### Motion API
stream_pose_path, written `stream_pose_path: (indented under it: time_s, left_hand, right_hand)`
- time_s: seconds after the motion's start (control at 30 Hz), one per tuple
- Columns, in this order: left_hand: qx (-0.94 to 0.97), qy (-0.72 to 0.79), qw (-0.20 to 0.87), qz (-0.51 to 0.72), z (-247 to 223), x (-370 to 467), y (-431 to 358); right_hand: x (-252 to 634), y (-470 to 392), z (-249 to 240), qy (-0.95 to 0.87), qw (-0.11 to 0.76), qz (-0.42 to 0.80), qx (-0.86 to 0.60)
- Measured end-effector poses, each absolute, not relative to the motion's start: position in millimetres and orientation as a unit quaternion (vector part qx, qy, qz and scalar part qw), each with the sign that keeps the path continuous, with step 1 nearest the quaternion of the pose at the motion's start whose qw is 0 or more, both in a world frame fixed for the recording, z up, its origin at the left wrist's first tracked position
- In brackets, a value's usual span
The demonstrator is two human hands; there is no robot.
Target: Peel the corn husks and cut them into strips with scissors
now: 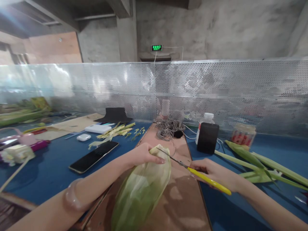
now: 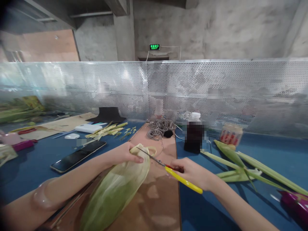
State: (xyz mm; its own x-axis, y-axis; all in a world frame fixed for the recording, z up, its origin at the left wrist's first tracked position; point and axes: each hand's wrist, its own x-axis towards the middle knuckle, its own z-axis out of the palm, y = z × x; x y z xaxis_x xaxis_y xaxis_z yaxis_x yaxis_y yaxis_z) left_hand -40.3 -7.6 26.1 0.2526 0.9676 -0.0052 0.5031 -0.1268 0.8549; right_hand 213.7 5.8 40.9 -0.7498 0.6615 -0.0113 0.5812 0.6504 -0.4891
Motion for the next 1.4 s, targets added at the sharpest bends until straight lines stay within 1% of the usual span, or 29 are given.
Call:
stream_pose_path:
  time_s: [0.13,0.27,0.53,0.93,1.2,1.4]
  left_hand:
    - [0.692,0.532,0.393,0.288,25.3,-41.3,-7.2]
    - [0.698,0.514,0.412,0.278,24.3,-40.1,-7.3]
    - [0.703,0.485,0.427,0.298,26.0,-37.6,-10.6]
    - [0.698,0.494,0.433,0.285,24.3,-40.3,-9.4]
    - [0.706,0.439,0.470,0.297,25.9,-36.6,-12.5]
    - [0.709,0.438,0.471,0.288,24.9,-38.8,-11.8]
  right_hand:
    - [213.9,6.8,36.9,-0.903,0.110,0.229,-0.345]
    - [213.7,7.1,33.0,-0.902,0.106,0.223,-0.353]
    - [211.1,5.9,33.7,-0.900,0.098,0.226,-0.358]
    - [210.5,7.2,31.3,-0.902,0.085,0.229,-0.356]
    - [209.8,8.1,26.3,-0.905,0.088,0.225,-0.350]
    - [210.2,9.0,27.8,-0.907,0.079,0.238,-0.338]
